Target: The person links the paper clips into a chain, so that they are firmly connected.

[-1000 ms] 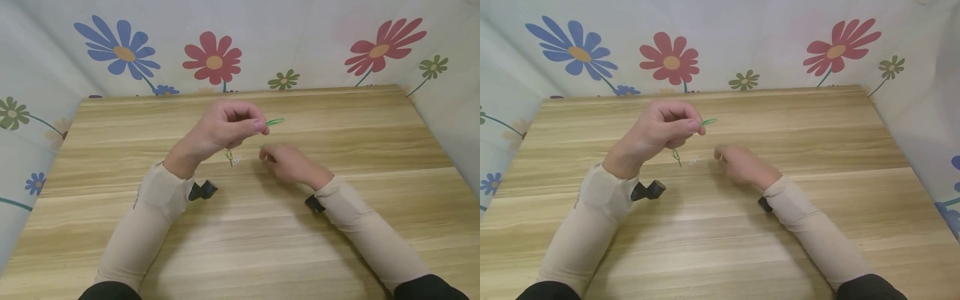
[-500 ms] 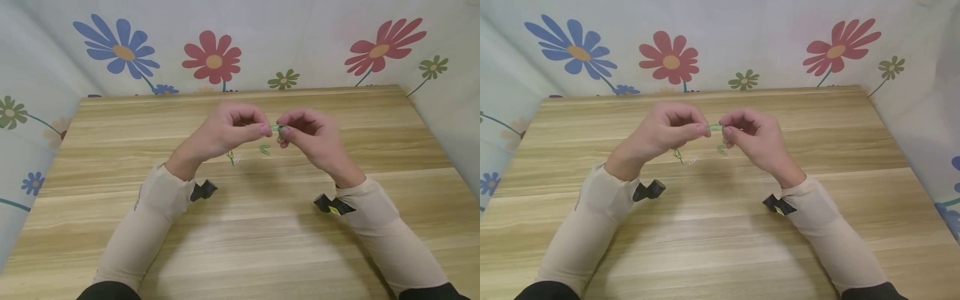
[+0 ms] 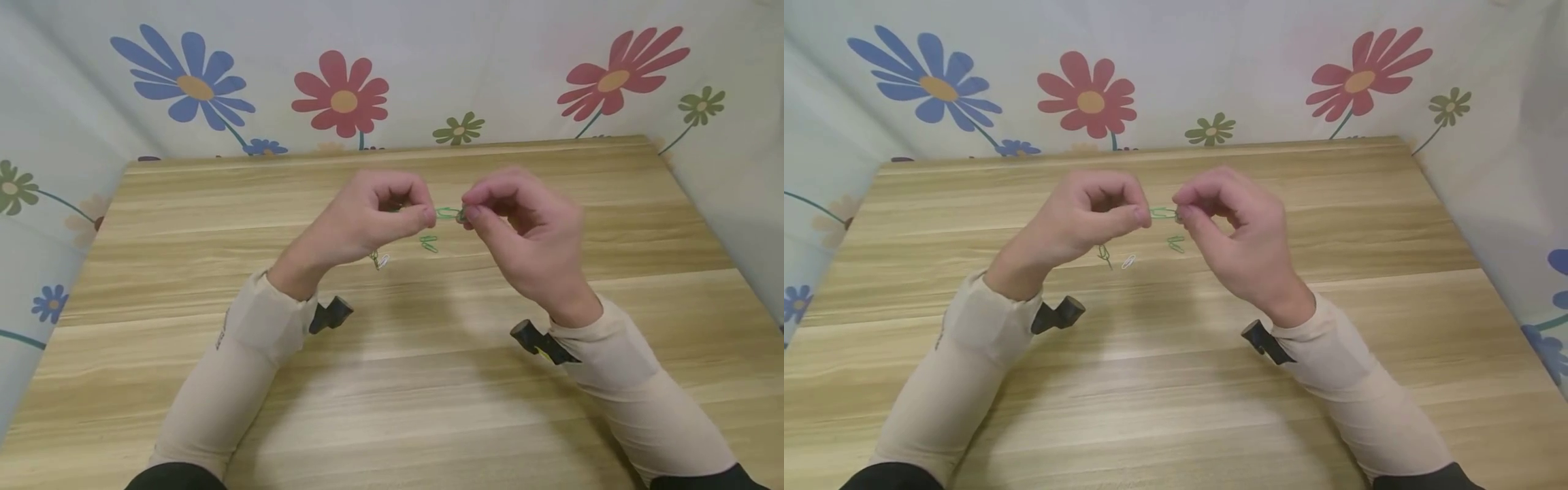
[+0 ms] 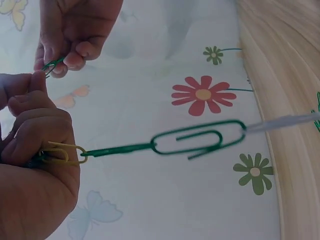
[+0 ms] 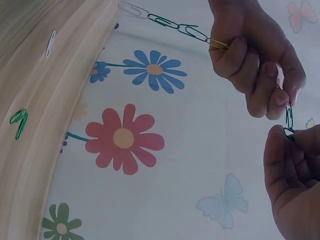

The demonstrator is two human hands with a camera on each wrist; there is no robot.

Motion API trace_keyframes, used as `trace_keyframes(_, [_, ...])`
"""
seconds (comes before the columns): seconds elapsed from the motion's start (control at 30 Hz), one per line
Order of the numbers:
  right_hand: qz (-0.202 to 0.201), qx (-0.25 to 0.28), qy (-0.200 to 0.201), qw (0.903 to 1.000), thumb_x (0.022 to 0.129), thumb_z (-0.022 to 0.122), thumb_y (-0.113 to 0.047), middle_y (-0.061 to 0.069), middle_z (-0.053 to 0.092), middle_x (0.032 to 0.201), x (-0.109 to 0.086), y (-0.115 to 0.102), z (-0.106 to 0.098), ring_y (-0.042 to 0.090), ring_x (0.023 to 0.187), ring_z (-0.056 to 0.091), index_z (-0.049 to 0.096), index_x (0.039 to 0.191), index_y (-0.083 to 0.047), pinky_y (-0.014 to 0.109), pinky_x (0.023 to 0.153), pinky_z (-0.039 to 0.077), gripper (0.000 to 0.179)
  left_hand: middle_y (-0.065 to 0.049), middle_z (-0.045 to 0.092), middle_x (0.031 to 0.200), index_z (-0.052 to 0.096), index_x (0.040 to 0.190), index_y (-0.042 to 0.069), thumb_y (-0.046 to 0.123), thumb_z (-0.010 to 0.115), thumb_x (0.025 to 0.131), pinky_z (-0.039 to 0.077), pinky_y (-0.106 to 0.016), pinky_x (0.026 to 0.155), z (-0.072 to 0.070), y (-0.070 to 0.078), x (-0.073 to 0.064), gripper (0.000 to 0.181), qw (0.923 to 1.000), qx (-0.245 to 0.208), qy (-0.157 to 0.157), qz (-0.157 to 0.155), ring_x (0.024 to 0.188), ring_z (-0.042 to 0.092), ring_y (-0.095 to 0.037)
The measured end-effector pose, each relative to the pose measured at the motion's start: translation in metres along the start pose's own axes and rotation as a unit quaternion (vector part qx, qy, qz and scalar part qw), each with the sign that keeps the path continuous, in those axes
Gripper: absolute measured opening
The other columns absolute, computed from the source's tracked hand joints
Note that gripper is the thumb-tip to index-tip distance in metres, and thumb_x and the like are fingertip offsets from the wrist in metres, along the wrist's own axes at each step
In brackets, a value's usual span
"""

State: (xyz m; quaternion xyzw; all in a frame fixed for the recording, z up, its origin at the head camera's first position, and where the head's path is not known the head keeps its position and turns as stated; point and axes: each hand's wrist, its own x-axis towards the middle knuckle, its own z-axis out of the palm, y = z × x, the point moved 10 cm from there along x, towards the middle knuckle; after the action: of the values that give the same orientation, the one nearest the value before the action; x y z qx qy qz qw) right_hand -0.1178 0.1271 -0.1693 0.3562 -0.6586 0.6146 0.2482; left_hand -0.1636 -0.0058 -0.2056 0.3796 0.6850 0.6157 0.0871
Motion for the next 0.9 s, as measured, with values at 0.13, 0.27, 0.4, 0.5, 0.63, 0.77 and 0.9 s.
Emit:
trace_keyframes(0.13, [-0.033, -0.05, -0.009, 0.9981, 0.085, 0.065, 0.016, 0.017, 0.065, 0.083, 0.0, -0.004, 0.004, 0.018, 0.073, 0.061, 0.066, 0.09, 0.012, 0.026, 0.069, 0.053, 0.006, -0.01, 0.047, 0.067, 0.067, 0.082, 0.002, 0.007, 0.063, 0.092, 0.032, -0.029, 0.053, -0.001, 0.003, 0.001, 0.012, 0.9995, -0.025, 0.012, 0.014, 0.057, 0.036, -0.02])
trace_keyframes(0.27, [-0.065, -0.127, -0.018, 0.9896, 0.083, 0.067, 0.018, 0.014, 0.067, 0.085, 0.001, -0.008, 0.008, 0.018, 0.075, 0.06, 0.068, 0.094, 0.009, 0.023, 0.074, 0.051, 0.014, -0.006, 0.036, 0.057, 0.067, 0.085, -0.001, 0.008, 0.063, 0.092, 0.023, -0.029, 0.046, -0.005, 0.003, 0.001, 0.012, 0.9979, -0.055, 0.031, 0.011, 0.049, 0.027, -0.018])
trace_keyframes(0.4, [-0.084, -0.187, -0.049, 0.9775, 0.084, 0.065, 0.016, 0.013, 0.066, 0.088, 0.0, -0.01, 0.015, 0.021, 0.075, 0.061, 0.066, 0.104, 0.008, 0.021, 0.076, 0.049, 0.021, -0.004, 0.033, 0.054, 0.067, 0.087, -0.002, 0.008, 0.062, 0.092, 0.019, -0.028, 0.043, -0.007, -0.001, 0.001, 0.012, 0.9951, -0.089, 0.042, 0.001, 0.044, 0.023, -0.017])
trace_keyframes(0.5, [-0.087, -0.229, -0.095, 0.9649, 0.086, 0.06, 0.012, 0.012, 0.061, 0.086, -0.001, -0.007, 0.022, 0.021, 0.074, 0.059, 0.061, 0.108, 0.008, 0.022, 0.074, 0.048, 0.023, -0.004, 0.034, 0.054, 0.068, 0.087, -0.001, 0.008, 0.062, 0.093, 0.018, -0.028, 0.042, -0.007, -0.002, 0.002, 0.012, 0.9936, -0.104, 0.045, -0.001, 0.044, 0.022, -0.017])
trace_keyframes(0.63, [-0.083, -0.253, -0.14, 0.9536, 0.085, 0.058, 0.011, 0.011, 0.057, 0.082, 0.0, -0.003, 0.025, 0.018, 0.072, 0.057, 0.058, 0.109, 0.007, 0.025, 0.069, 0.049, 0.024, -0.003, 0.033, 0.053, 0.067, 0.087, -0.001, 0.007, 0.061, 0.093, 0.018, -0.028, 0.042, -0.008, -0.004, 0.003, 0.012, 0.9933, -0.106, 0.045, 0.001, 0.044, 0.022, -0.017])
trace_keyframes(0.77, [-0.057, -0.226, -0.149, 0.9609, 0.082, 0.058, 0.014, 0.011, 0.058, 0.081, 0.005, -0.002, 0.015, 0.016, 0.071, 0.057, 0.058, 0.107, 0.01, 0.021, 0.069, 0.05, 0.025, -0.004, 0.036, 0.054, 0.066, 0.085, -0.002, 0.008, 0.06, 0.093, 0.019, -0.028, 0.042, -0.007, -0.007, 0.003, 0.014, 0.9946, -0.102, 0.02, -0.005, 0.044, 0.023, -0.017])
trace_keyframes(0.9, [0.005, -0.147, -0.123, 0.9815, 0.083, 0.058, 0.013, 0.011, 0.059, 0.085, 0.01, -0.002, -0.001, 0.015, 0.071, 0.056, 0.056, 0.107, 0.013, 0.021, 0.069, 0.05, 0.025, -0.008, 0.04, 0.057, 0.066, 0.083, -0.002, 0.01, 0.059, 0.094, 0.023, -0.029, 0.042, 0.001, -0.011, 0.004, 0.018, 0.9948, -0.09, -0.043, -0.023, 0.045, 0.028, -0.018])
